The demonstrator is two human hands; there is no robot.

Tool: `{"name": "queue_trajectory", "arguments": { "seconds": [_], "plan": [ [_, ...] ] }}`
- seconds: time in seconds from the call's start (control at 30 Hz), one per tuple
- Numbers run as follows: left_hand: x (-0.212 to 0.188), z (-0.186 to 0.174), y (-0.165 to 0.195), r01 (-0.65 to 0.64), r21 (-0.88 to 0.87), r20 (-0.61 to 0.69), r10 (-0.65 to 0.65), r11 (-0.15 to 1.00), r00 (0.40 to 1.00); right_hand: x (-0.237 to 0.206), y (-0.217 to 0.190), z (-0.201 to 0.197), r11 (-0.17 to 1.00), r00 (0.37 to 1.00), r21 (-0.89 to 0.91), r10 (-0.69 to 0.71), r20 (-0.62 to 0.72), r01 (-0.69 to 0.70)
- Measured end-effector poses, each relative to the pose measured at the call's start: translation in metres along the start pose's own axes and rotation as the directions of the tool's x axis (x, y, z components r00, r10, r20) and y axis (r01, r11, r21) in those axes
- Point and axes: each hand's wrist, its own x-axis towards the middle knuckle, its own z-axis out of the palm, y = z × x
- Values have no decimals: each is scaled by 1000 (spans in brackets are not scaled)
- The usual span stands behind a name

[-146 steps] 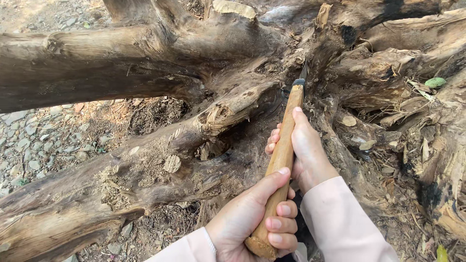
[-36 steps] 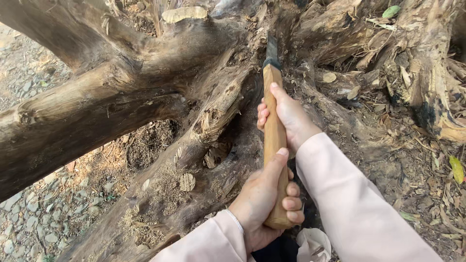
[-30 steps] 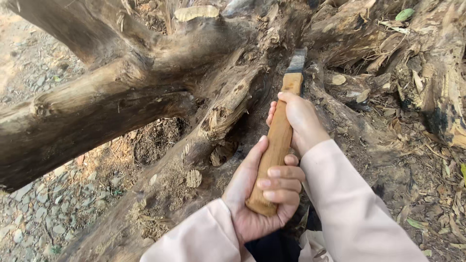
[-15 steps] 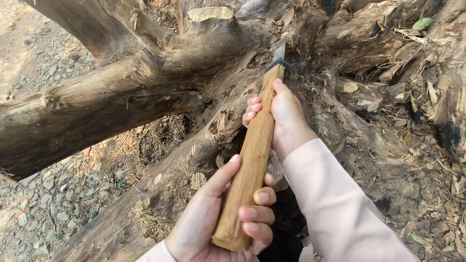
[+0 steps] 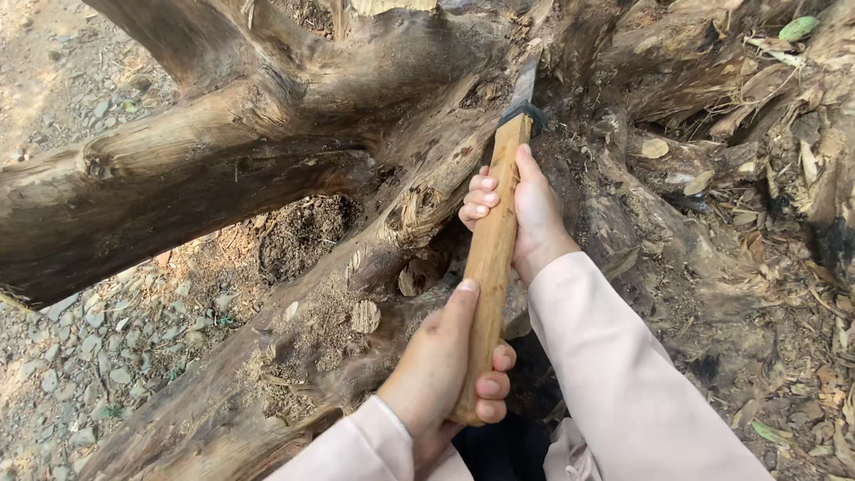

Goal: The person uses a chisel to carve into a large tree root, repeatedly striking and scraping the wood to remove material. They briefly inspect the chisel blade before continuing to carve different sections of the root.

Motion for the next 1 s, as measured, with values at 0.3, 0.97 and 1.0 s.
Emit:
{"name": "queue_trajectory", "arguments": {
  "seconds": [0.3, 0.97, 1.0],
  "plan": [
    [21, -23, -33, -40, 33, 78, 37, 999, 996, -22, -19, 0, 996, 996, -91, -13, -93, 4],
    [7, -43, -29, 97, -160, 188, -66, 982, 980, -28, 20, 20, 956, 955, -294, -67, -289, -22],
    [10, -35, -33, 38, 23, 16, -38, 999, 999, -32, 19, 16, 976, 979, -219, -47, -197, 3]
  ]
}}
